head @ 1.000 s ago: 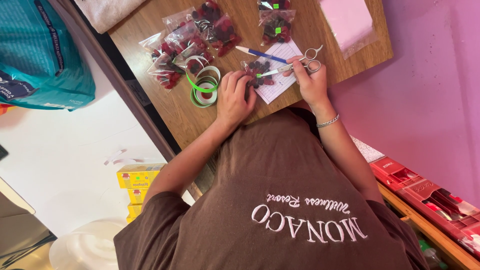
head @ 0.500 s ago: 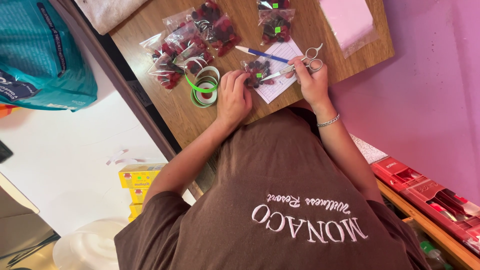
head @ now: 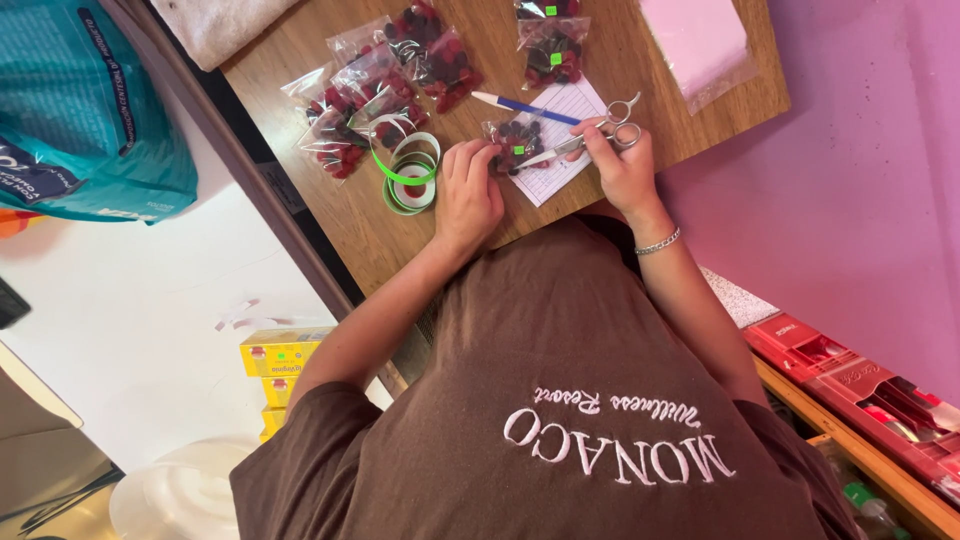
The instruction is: A person writes labels on a strip of green wristbands and uses scissors to cut them into individual pieces while organizing small bags of items on a desk.
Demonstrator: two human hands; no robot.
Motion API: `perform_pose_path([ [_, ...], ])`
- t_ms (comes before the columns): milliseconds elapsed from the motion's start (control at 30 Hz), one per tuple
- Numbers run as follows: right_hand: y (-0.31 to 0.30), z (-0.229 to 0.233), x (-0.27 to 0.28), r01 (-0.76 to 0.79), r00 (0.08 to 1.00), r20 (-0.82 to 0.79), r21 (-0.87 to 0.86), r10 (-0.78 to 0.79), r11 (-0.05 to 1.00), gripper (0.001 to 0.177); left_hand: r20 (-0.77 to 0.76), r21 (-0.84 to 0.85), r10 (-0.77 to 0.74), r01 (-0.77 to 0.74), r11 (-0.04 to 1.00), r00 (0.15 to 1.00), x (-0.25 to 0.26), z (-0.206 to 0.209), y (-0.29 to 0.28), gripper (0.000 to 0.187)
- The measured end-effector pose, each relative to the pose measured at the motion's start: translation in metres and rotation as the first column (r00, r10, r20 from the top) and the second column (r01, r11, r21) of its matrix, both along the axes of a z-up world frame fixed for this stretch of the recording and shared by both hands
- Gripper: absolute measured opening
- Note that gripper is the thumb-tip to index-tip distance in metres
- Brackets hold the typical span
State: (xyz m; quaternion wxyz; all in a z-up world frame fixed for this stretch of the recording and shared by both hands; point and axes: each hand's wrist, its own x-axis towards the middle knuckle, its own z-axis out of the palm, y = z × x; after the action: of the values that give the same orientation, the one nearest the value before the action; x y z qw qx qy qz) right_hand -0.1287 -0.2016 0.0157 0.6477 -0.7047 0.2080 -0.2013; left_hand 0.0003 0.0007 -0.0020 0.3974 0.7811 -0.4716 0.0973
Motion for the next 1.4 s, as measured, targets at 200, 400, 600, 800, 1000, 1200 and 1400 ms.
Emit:
perform_pose_path([
  [200,0.008,0.011,0.006,-0.074,0.997,-0.006,-0.077,0.073,0.994,0.023,-0.021,-0.003,-0.004,0.004,1.0,1.0,0.0,-0.002,0.001,0.045],
  [400,0.003,-0.004,0.002,-0.016,1.0,-0.005,0.011,0.016,1.0,0.027,-0.035,-0.004,-0.002,0.001,1.0,0.999,0.0,-0.004,0.001,0.045],
  [600,0.001,-0.007,0.005,-0.009,1.0,-0.018,-0.01,0.009,1.0,0.023,-0.033,0.001,0.0,0.0,1.0,0.999,0.0,-0.003,0.001,0.044],
  [800,0.008,0.008,0.009,-0.016,1.0,0.0,0.022,0.016,1.0,0.025,-0.029,-0.005,0.002,-0.002,1.0,1.0,0.0,-0.006,0.0,0.045],
  [1000,0.009,0.001,0.013,-0.05,0.998,0.031,-0.051,0.052,0.997,0.022,-0.022,-0.011,0.001,-0.001,1.0,1.0,0.001,-0.006,0.001,0.045],
  [1200,0.006,0.003,0.01,0.017,1.0,0.013,0.005,-0.017,1.0,0.025,-0.026,-0.015,-0.004,0.003,1.0,1.0,0.0,-0.006,0.0,0.045],
  [1400,0.0,0.004,0.012,-0.003,1.0,0.016,-0.057,0.004,0.998,0.024,-0.022,0.022,0.041,-0.041,0.999,0.999,-0.001,-0.01,0.0,0.049],
])
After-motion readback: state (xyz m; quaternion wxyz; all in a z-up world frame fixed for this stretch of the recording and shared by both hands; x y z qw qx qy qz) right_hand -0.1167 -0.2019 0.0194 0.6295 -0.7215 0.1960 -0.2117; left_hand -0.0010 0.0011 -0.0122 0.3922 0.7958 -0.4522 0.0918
